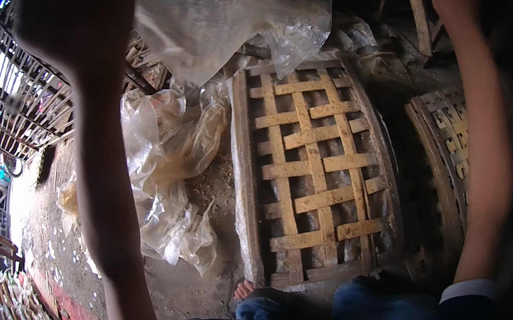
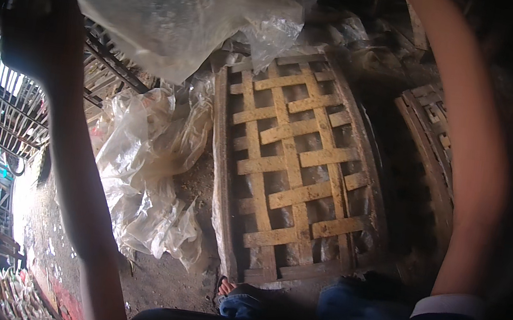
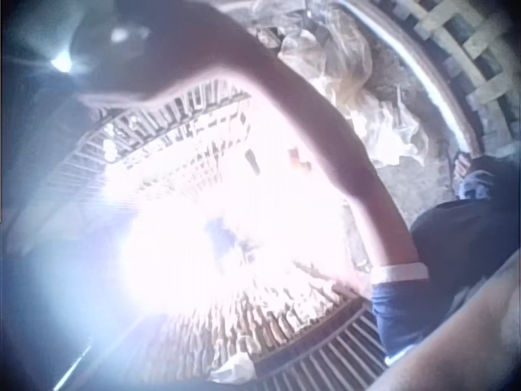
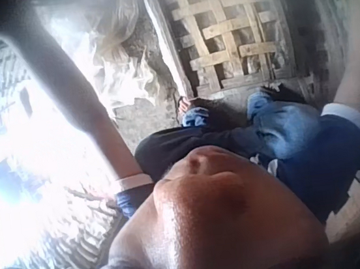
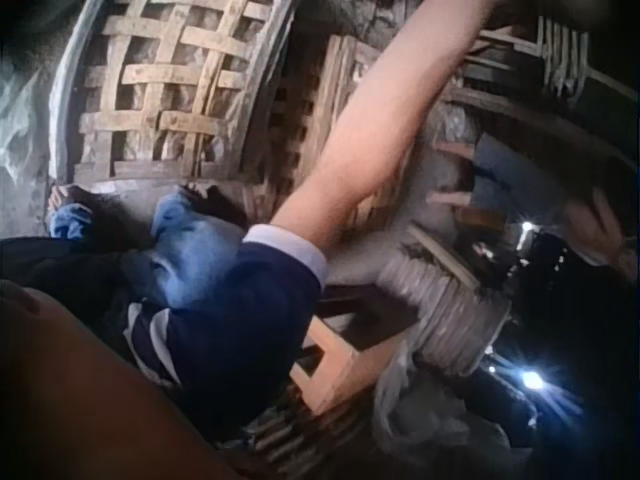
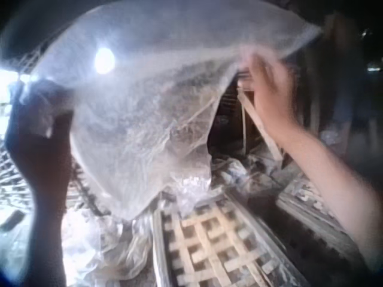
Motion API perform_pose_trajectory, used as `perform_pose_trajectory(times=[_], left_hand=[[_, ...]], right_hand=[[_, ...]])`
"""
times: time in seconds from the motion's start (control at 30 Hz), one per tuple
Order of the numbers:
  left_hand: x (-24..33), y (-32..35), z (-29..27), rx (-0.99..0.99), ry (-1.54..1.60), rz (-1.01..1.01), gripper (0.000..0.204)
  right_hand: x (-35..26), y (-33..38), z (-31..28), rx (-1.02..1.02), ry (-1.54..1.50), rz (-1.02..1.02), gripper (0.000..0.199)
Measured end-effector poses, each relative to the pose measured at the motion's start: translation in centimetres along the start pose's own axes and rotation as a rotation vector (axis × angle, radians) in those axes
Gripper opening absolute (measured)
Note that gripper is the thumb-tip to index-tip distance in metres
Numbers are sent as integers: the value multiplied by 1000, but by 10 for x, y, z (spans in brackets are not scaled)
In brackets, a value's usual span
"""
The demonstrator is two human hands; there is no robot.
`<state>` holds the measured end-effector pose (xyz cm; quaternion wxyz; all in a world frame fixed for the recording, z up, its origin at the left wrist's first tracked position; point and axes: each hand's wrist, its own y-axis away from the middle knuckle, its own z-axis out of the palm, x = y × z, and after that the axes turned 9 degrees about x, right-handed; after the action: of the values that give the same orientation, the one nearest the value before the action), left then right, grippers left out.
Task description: The person places a plastic sheet over a wooden lattice tray and presses the edges to secure it. They then lift and reposition the tray, repeating the process with another tray.
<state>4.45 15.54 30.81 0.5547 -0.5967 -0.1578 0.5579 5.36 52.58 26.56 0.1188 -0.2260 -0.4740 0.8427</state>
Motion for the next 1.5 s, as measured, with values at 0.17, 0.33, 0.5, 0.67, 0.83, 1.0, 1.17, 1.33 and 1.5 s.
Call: perform_pose_trajectory(times=[0.17, 0.33, 0.5, 0.67, 0.83, 1.0, 1.17, 1.33, 1.5], left_hand=[[122, 33, -37, -187, 498, -277, 17], [157, 90, -99, -620, 729, -105, 26], [171, 112, -136, -919, 954, -14, 45], [183, 115, -162, -1093, 1200, -109, 40], [194, 125, -190, -1173, 1319, -104, 35], [204, 130, -198, -1146, 1462, -170, 31], [213, 139, -212, -1089, 1491, -267, 27], [216, 143, -219, -1086, 1563, -288, 25], [223, 141, -227, -1126, 1618, -311, 24]], right_hand=[[7, 42, -134, -316, 303, 53, 29], [-25, 101, -192, -775, 369, -176, 18], [-67, 131, -230, -1058, 359, -141, 15], [-78, 158, -250, -1227, 330, -3, 7], [-75, 162, -266, -1223, 323, 78, 12], [-84, 155, -274, -1256, 295, 129, 26], [-88, 148, -255, -1153, 254, 203, 46], [-73, 160, -295, -872, 272, 586, 37], [-63, 184, -266, -934, 571, 1246, 29]])
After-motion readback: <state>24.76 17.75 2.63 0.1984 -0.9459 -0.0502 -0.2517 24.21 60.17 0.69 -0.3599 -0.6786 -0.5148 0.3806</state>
